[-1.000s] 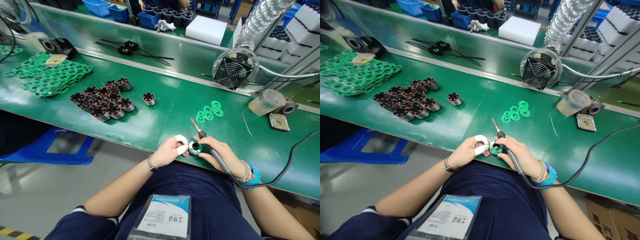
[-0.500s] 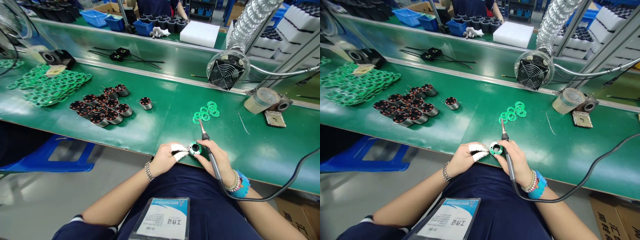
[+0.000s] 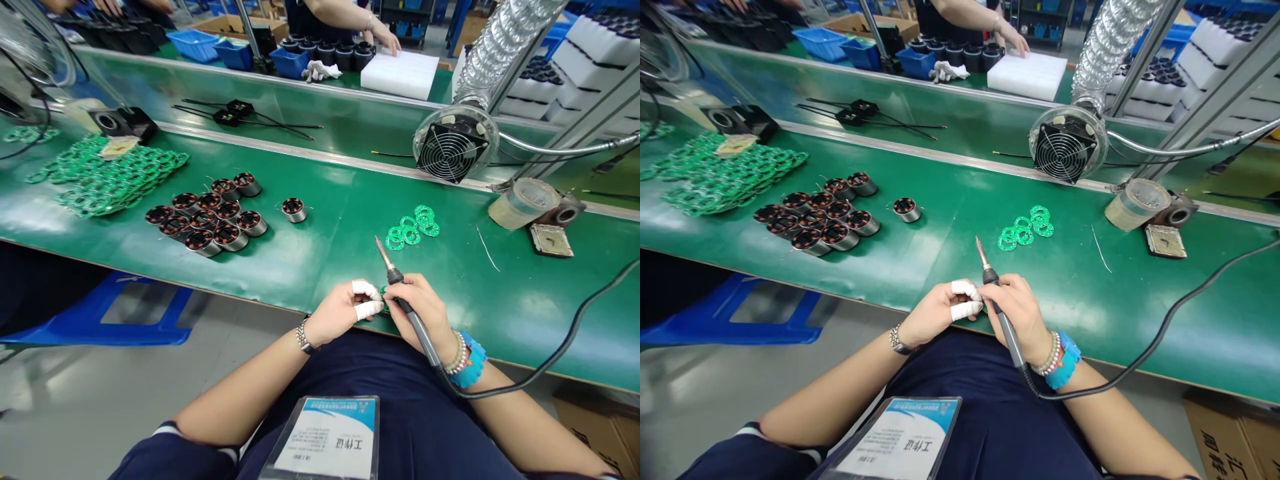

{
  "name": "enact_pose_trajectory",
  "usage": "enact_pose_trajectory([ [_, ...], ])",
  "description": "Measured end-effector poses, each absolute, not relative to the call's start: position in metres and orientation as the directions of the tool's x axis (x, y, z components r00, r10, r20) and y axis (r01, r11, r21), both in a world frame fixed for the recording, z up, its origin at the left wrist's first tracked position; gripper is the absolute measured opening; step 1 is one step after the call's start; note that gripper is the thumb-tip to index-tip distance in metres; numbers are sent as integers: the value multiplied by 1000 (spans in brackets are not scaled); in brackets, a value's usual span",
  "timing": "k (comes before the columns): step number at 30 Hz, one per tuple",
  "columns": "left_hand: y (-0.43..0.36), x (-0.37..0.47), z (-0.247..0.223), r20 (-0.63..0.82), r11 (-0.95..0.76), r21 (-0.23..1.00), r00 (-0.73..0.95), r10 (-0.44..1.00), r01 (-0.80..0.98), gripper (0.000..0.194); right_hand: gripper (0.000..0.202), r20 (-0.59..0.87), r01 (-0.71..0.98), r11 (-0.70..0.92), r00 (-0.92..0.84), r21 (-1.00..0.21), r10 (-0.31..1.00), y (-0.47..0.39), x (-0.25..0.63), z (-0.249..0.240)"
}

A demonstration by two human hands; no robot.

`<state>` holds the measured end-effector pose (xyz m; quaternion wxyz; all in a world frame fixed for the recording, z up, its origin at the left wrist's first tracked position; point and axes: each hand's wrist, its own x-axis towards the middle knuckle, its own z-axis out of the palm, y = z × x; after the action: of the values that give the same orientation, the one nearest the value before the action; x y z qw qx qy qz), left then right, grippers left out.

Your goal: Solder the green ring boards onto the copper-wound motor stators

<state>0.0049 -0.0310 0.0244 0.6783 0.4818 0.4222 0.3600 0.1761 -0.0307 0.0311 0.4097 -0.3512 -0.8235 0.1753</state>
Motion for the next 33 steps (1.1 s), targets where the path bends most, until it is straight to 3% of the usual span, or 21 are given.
enact_pose_trajectory([
  [5,-36,3,25,-227,288,950,366,903,-121,24,30,530,441,743,-522,-504,669,-33,175,31],
  [14,-35,1,21,-342,397,914,364,866,-87,15,24,467,427,575,-338,-698,817,-44,198,54],
  [18,-34,1,23,-352,398,915,352,867,-65,12,33,468,361,582,-358,-729,808,-51,215,63],
  [33,-34,1,22,-356,396,917,345,869,-53,10,20,386,341,531,-410,-776,826,-55,215,71],
])
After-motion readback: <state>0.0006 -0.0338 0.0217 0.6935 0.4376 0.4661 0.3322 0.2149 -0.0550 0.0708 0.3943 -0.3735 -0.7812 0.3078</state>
